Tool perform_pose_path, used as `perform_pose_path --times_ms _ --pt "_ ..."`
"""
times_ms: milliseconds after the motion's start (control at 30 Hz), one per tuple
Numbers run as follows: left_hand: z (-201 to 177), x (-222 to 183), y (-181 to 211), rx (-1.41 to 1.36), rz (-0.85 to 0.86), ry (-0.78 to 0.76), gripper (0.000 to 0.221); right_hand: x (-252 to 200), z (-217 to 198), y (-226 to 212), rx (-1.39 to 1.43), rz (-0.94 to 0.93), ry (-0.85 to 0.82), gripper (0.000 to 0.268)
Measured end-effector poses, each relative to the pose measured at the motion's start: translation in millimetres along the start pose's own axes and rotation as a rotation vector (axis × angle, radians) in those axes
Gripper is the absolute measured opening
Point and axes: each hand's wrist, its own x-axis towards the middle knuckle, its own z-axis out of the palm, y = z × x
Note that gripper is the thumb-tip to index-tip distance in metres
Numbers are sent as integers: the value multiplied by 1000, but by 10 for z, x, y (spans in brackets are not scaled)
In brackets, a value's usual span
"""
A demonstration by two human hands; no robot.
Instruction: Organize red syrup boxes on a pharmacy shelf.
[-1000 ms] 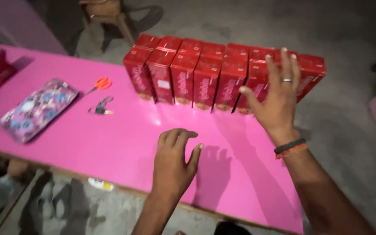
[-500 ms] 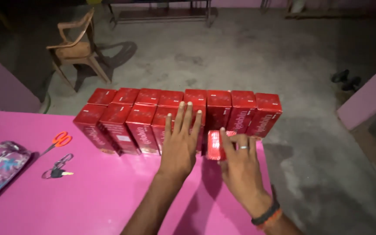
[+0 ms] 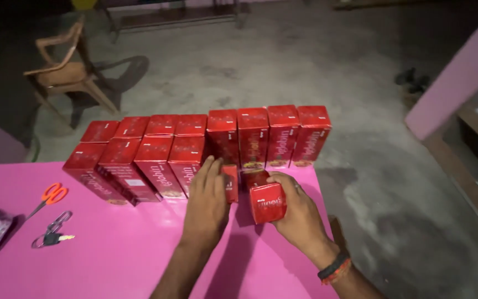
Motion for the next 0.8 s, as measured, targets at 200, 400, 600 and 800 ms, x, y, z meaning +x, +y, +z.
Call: perform_pose_path --times_ms 200,400,600,800 --pt "-372 -111 99 -330 -30 -24 75 -198 -213 -185 146 238 104 78" --pt "-561 -295 236 -705 -219 -6 83 -663 -323 -255 237 303 194 88" --pt "-142 -570 427 -978 -147 -210 106 -1230 -548 -203 448 453 236 96" --pt "591 -980 601 -1400 -365 -232 135 -1792 -961 -210 492 573 329 101"
